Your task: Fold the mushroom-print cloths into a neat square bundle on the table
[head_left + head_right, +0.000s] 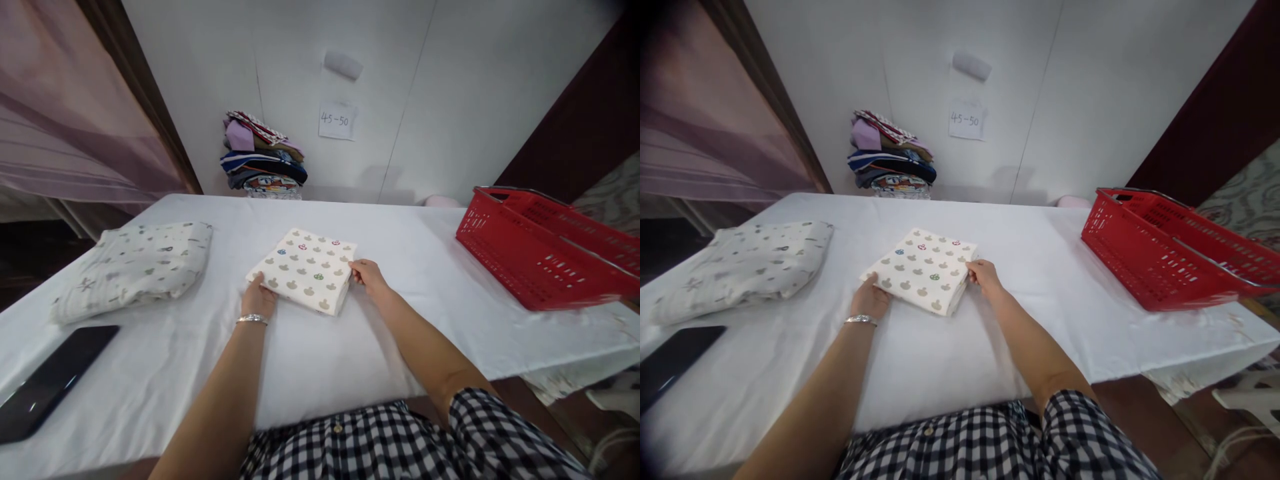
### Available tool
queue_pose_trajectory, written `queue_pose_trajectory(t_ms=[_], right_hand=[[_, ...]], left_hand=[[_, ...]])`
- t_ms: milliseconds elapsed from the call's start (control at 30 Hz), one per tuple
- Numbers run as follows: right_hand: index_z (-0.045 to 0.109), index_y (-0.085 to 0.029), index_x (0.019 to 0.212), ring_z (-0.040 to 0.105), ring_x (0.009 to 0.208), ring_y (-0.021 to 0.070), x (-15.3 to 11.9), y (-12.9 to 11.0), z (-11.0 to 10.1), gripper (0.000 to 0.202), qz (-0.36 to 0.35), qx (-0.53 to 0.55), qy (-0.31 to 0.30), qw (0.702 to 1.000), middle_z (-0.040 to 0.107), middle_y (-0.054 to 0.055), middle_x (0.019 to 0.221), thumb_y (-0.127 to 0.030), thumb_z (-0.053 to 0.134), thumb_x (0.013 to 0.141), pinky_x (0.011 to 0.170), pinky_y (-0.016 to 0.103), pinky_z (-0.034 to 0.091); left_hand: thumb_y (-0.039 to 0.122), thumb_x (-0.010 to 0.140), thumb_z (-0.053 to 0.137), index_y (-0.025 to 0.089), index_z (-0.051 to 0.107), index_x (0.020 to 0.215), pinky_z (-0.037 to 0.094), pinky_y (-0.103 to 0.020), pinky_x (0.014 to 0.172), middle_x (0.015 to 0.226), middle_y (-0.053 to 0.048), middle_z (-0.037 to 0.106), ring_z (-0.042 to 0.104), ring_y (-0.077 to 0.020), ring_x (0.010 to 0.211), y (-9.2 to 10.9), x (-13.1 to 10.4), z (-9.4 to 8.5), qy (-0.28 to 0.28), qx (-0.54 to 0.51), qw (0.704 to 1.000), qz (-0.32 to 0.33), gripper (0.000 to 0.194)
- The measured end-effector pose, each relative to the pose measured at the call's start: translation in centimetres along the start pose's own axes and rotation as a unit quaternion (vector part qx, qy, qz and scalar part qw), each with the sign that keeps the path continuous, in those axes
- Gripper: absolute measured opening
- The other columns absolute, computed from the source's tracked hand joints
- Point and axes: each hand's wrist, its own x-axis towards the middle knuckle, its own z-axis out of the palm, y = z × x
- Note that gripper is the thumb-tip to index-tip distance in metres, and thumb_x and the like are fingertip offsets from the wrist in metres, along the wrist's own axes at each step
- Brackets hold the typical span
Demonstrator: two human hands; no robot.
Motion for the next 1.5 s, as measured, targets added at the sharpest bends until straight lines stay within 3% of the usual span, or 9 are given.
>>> queue_pose_trajectory(t_ms=[367,567,700,900,1100,1233,1300,1367,1500], right_hand=[[0.049,-0.017,0.061,0.042,0.034,0.0056,0.0,0.4,-0.4,0.022,0.052,-0.038,-0.015,0.998,0.051,-0.004,0.045,-0.025,0.066,0.071,0.031,0.017,0.022],[0.049,-0.017,0.063,0.042,0.034,0.0053,0.0,0.5,-0.6,0.020,0.045,-0.054,-0.027,0.997,0.052,-0.004,0.047,-0.024,0.064,0.074,0.032,0.017,0.023],[0.047,-0.017,0.065,0.043,0.034,0.0052,-0.1,0.7,-0.5,0.019,0.054,-0.062,-0.025,0.996,0.051,-0.005,0.047,-0.023,0.062,0.075,0.032,0.017,0.023],[0.049,-0.017,0.080,0.049,0.035,0.0080,-0.7,0.2,-0.3,0.019,0.074,-0.090,-0.019,0.993,0.057,-0.003,0.052,-0.028,0.064,0.076,0.032,0.017,0.031],[0.045,-0.020,0.083,0.051,0.037,0.0096,-2.6,0.6,0.2,0.027,0.022,-0.104,0.038,0.994,0.059,-0.003,0.057,-0.039,0.064,0.076,0.032,0.019,0.033],[0.046,-0.022,0.082,0.047,0.036,0.0097,-6.0,2.3,1.2,0.029,-0.046,-0.124,-0.030,0.991,0.052,-0.007,0.051,-0.047,0.059,0.076,0.033,0.020,0.031],[0.050,-0.022,0.091,0.048,0.040,0.0099,-7.9,3.1,1.7,0.032,-0.107,-0.177,-0.079,0.975,0.052,-0.007,0.053,-0.050,0.056,0.077,0.039,0.021,0.035],[0.051,-0.023,0.111,0.051,0.048,0.0107,-9.4,3.5,1.9,0.044,-0.183,-0.266,-0.114,0.940,0.055,-0.007,0.058,-0.049,0.057,0.077,0.048,0.022,0.039],[0.030,-0.025,0.140,0.054,0.059,0.0134,-10.7,3.2,1.9,0.069,-0.252,-0.453,-0.127,0.846,0.060,-0.004,0.068,-0.046,0.055,0.080,0.058,0.024,0.037]], left_hand=[[0.016,0.088,0.046,0.017,0.056,0.116,0.053,-0.025,0.078,0.103,-0.008,0.068,0.064,-0.0160,0.094,0.2,0.0,0.0,0.000,0.001,1.000,-0.010,0.030],[0.021,0.089,0.042,0.015,0.056,0.118,0.051,-0.032,0.087,0.108,-0.010,0.066,0.062,-0.0193,0.101,1.1,0.6,-0.5,-0.078,-0.005,0.996,-0.038,0.033],[0.022,0.090,0.037,0.012,0.055,0.118,0.049,-0.033,0.089,0.110,-0.011,0.065,0.061,-0.0194,0.101,1.9,1.0,-0.9,-0.070,-0.043,0.996,-0.020,0.035],[0.025,0.090,0.038,0.014,0.059,0.112,0.049,-0.029,0.088,0.106,-0.009,0.067,0.062,-0.0171,0.100,1.4,1.0,-1.1,-0.068,-0.039,0.997,-0.017,0.032],[0.027,0.089,0.042,0.014,0.058,0.112,0.050,-0.029,0.089,0.104,-0.009,0.067,0.061,-0.0180,0.102,1.4,0.8,-1.0,-0.064,-0.024,0.997,-0.046,0.031],[0.027,0.089,0.042,0.016,0.058,0.113,0.048,-0.029,0.092,0.106,-0.008,0.067,0.060,-0.0173,0.104,1.3,1.0,-1.1,-0.068,-0.023,0.997,-0.038,0.031],[0.029,0.090,0.041,0.017,0.058,0.113,0.048,-0.029,0.093,0.108,-0.008,0.066,0.060,-0.0176,0.106,1.2,1.0,-1.2,-0.071,-0.020,0.997,-0.036,0.032],[0.031,0.091,0.039,0.017,0.058,0.114,0.047,-0.029,0.094,0.111,-0.008,0.065,0.059,-0.0171,0.108,1.2,1.0,-1.2,-0.072,-0.017,0.997,-0.034,0.033],[0.032,0.092,0.037,0.017,0.056,0.117,0.045,-0.028,0.096,0.117,-0.008,0.063,0.057,-0.0161,0.111,1.2,0.7,-1.1,-0.081,-0.016,0.996,-0.035,0.035]])
